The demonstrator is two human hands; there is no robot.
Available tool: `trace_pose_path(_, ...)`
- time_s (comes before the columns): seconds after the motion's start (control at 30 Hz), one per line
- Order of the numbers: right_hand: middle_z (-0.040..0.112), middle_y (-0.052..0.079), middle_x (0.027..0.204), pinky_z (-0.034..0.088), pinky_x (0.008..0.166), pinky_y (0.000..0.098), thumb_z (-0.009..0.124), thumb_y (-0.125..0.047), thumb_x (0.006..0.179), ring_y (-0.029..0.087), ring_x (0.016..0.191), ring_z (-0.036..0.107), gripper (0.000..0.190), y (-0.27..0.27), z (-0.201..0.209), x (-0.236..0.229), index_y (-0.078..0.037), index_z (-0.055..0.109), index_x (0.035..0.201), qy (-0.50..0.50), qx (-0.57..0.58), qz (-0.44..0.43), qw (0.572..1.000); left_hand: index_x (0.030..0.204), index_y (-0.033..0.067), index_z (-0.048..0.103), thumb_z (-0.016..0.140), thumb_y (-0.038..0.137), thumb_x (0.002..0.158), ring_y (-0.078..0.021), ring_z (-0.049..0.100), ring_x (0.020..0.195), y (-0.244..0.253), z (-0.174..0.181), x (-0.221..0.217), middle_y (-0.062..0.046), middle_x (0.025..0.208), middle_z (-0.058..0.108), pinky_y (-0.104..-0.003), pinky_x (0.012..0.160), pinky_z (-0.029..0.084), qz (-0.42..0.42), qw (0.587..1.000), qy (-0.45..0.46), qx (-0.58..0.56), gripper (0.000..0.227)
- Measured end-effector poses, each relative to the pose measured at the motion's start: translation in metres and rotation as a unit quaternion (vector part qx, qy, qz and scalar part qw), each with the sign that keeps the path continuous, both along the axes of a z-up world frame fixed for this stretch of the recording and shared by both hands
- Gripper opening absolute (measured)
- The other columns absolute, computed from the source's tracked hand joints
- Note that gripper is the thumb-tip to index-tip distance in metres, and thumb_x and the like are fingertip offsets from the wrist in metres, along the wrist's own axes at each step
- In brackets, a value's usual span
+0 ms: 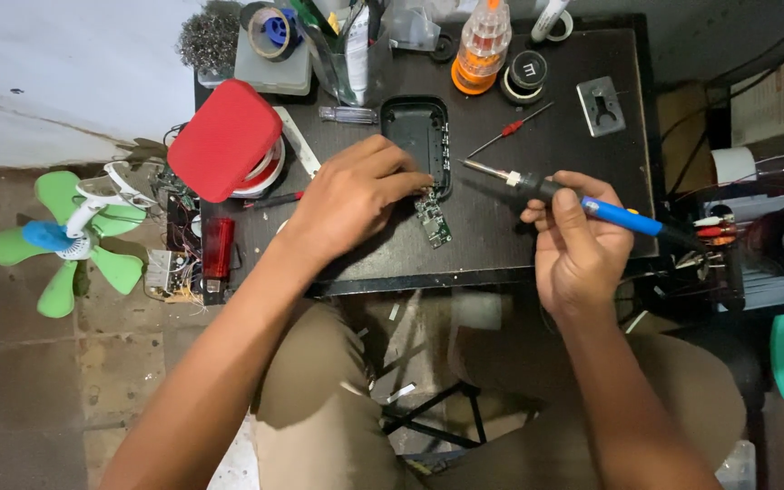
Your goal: The person solders wires to a small circuit board using a soldering iron and solder wire. They repeatedly apply solder to connection points, feed solder wire, and adjust the board position on the workbench.
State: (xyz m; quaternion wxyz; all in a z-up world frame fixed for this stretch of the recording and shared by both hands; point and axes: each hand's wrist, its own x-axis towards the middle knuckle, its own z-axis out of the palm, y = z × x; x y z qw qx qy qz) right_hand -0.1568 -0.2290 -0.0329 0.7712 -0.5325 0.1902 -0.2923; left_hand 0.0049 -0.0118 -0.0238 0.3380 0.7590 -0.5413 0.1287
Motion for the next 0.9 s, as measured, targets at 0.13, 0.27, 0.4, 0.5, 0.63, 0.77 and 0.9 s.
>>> trace_pose_path(0.13,0.070,0.018,0.106,0.067,0.079,0.0300,0.064,-0.011,0.104,0.020,0.087,0.073,0.026,-0.001,-0.006,-0.001,0.007,0.059,0.122,-0.007,-0.001,0.000,1.000,0.094,0.0175,0.077,0.067,0.009,0.099,-0.0185,0.065,0.091,0.002,0.003,-0.002,0.003,0.090,0.067,-0.027,0.076,0.053,0.014,1.000,0.001,-0.012,0.014)
trace_pose_path(0.27,0.070,0.018,0.105,0.067,0.080,0.0287,0.066,-0.010,0.103,0.019,0.086,0.074,0.025,-0.002,-0.009,0.000,0.005,0.060,0.122,-0.014,0.014,0.002,1.000,0.107,0.0116,0.076,0.076,0.008,0.093,-0.0277,0.067,0.096,0.015,0.014,-0.001,-0.004,0.102,0.071,-0.038,0.080,0.055,0.035,0.996,0.081,-0.031,0.015)
trace_pose_path(0.4,0.070,0.020,0.109,0.068,0.081,0.0302,0.066,-0.007,0.102,0.021,0.087,0.074,0.026,0.001,-0.013,-0.002,0.007,0.060,0.124,-0.023,0.004,-0.010,1.000,0.105,0.0114,0.078,0.074,0.006,0.095,-0.0297,0.068,0.091,0.019,0.005,-0.004,-0.005,0.100,0.072,-0.039,0.081,0.053,0.045,0.992,0.106,-0.045,0.012)
trace_pose_path(0.5,0.070,0.019,0.114,0.068,0.084,0.0305,0.065,-0.005,0.102,0.021,0.093,0.075,0.025,0.001,-0.018,-0.003,0.006,0.060,0.125,-0.024,-0.013,-0.005,1.000,0.097,0.0126,0.077,0.075,0.000,0.091,-0.0285,0.068,0.089,0.017,0.002,-0.005,-0.003,0.096,0.070,-0.038,0.077,0.052,0.052,0.994,0.080,-0.050,0.015)
trace_pose_path(0.63,0.069,0.020,0.113,0.068,0.084,0.0317,0.067,-0.004,0.101,0.022,0.091,0.075,0.027,0.004,-0.012,-0.002,0.008,0.059,0.125,-0.029,-0.011,0.002,1.000,0.092,0.0185,0.078,0.076,0.000,0.087,-0.0230,0.063,0.084,0.018,-0.001,-0.007,0.002,0.092,0.065,-0.034,0.075,0.050,0.069,0.995,0.057,-0.041,0.019)
trace_pose_path(0.77,0.071,0.017,0.109,0.068,0.083,0.0303,0.069,-0.007,0.101,0.020,0.088,0.074,0.029,0.002,-0.012,0.001,0.005,0.060,0.126,-0.011,0.022,-0.017,1.000,0.094,0.0183,0.080,0.078,0.007,0.087,-0.0271,0.068,0.079,0.018,0.012,-0.019,-0.003,0.085,0.069,-0.037,0.072,0.053,0.084,0.991,0.101,-0.019,0.013)
trace_pose_path(0.9,0.072,0.015,0.111,0.068,0.084,0.0296,0.067,-0.009,0.103,0.020,0.089,0.075,0.027,-0.004,-0.019,0.004,0.003,0.061,0.126,-0.011,0.036,-0.030,0.999,0.095,0.0169,0.080,0.077,0.009,0.088,-0.0309,0.072,0.083,0.014,0.010,-0.026,-0.007,0.086,0.074,-0.040,0.072,0.056,0.072,0.989,0.132,0.004,0.011)
